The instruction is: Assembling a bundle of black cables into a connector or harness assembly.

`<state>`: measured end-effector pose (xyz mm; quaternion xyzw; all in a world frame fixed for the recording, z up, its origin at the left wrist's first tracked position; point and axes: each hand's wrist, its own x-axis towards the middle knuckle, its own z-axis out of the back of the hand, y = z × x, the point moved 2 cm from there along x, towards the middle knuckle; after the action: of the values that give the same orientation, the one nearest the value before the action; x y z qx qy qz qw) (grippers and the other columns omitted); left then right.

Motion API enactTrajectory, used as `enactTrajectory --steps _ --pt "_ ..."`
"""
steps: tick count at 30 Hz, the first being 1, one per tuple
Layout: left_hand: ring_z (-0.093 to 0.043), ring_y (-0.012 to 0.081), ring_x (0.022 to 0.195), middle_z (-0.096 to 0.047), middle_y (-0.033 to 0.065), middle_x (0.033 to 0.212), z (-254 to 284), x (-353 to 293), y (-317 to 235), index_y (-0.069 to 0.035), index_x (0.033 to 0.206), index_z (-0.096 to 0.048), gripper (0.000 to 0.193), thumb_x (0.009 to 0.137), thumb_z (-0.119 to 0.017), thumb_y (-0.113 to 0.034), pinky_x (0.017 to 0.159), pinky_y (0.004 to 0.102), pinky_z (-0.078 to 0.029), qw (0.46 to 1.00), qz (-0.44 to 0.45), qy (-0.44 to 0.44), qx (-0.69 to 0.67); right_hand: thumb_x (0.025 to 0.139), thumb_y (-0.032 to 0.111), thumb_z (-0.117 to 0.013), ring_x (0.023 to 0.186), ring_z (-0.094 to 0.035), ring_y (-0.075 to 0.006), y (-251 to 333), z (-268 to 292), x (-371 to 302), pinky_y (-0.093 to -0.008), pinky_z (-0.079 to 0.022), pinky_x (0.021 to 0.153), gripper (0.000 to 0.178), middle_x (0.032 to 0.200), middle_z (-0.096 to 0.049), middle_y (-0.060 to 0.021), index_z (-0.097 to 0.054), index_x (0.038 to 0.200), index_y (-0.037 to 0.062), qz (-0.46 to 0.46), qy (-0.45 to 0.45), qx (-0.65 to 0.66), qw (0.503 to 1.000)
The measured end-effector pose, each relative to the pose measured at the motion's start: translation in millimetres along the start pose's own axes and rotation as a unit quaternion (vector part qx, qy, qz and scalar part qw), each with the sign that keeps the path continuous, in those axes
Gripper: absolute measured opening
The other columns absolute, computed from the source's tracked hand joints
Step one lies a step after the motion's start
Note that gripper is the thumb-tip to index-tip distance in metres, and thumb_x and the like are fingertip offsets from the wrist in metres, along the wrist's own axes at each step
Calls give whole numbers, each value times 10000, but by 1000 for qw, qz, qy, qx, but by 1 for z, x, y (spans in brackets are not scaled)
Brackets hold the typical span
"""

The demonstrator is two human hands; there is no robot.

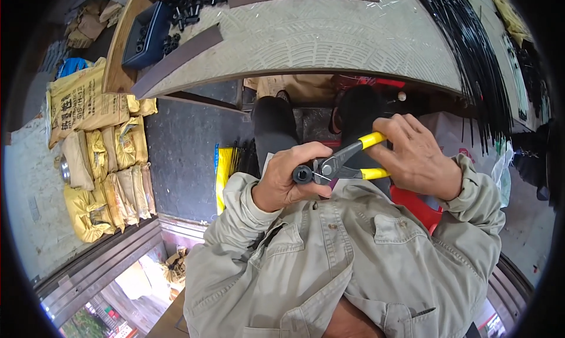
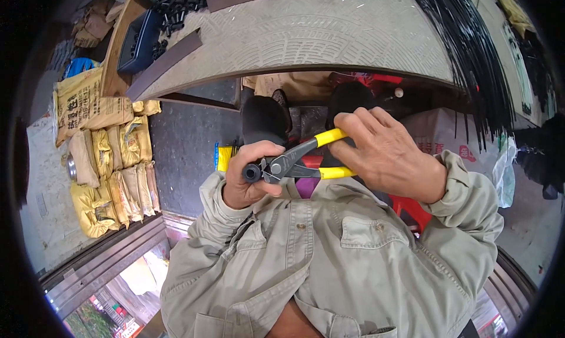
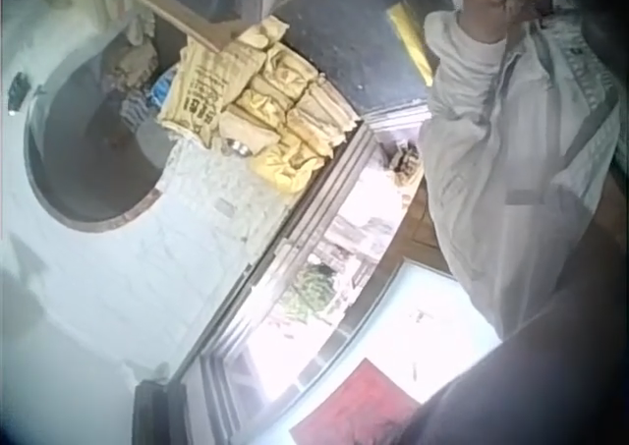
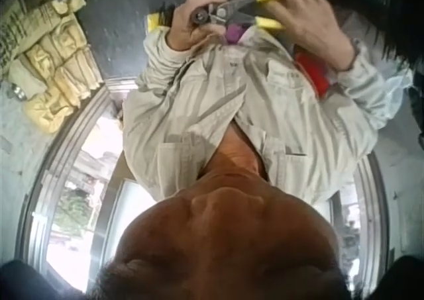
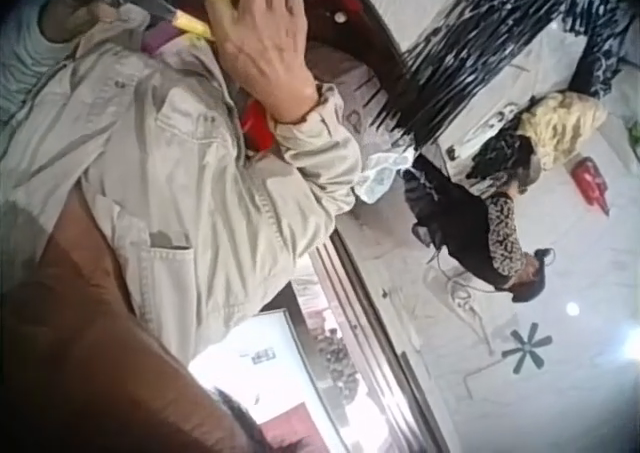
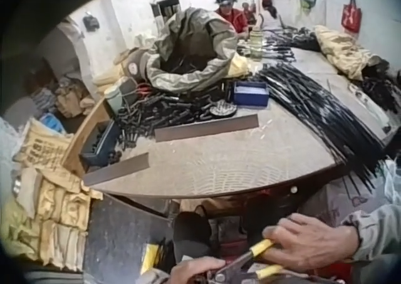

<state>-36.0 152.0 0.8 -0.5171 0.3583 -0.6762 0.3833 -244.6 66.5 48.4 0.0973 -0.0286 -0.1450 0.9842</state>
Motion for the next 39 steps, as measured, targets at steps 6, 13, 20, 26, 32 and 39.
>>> enactTrajectory --steps 6,13,20,26,32,39 --pt "-629 224 799 -606 135 1029 -9 11 -3 -2 1122 -517 604 636 -777 -249 694 275 -483 999 -29 -30 28 669 103 -596 1143 -445 -285 1 6 -1 -454 -332 962 260 1172 -460 -142 -564 921 47 -42 -152 -160 974" --pt "-608 245 811 -579 137 1085 -4 17 -2 -10 1163 -506 614 667 -732 -294 705 299 -480 991 -35 116 -58 773 85 -688 715 -604 -166 -23 -13 -21 -263 -479 612 297 903 -575 -132 -480 968 4 -164 330 747 554" --pt "-610 245 833 -591 123 1034 -4 10 5 -3 1120 -522 596 646 -740 -292 721 298 -473 998 -13 53 -40 598 152 -753 729 -552 -311 1 12 -11 -357 -429 592 593 911 -530 -125 -475 1107 27 -11 -82 12 997" --pt "-616 255 895 -592 155 1093 -4 17 2 4 1140 -535 641 621 -746 -308 756 304 -474 980 -17 151 -124 833 212 -623 707 -635 -175 -17 -10 -27 -282 -478 644 435 944 -608 -112 -457 1166 -14 -108 320 747 573" --pt "-591 247 929 -590 126 1052 1 9 5 0 1112 -541 598 649 -735 -325 786 301 -451 998 13 48 -45 635 195 -733 780 -581 -241 -3 24 0 -370 -475 673 535 1018 -524 -116 -526 1097 21 35 -24 110 993" --pt "-578 221 751 -561 109 957 -6 11 6 -21 1105 -490 541 723 -705 -339 664 274 -452 998 2 -37 42 610 89 -634 999 -499 -346 -2 3 7 -481 -390 857 442 1138 -477 -210 -547 1034 -1 -32 -110 38 993"
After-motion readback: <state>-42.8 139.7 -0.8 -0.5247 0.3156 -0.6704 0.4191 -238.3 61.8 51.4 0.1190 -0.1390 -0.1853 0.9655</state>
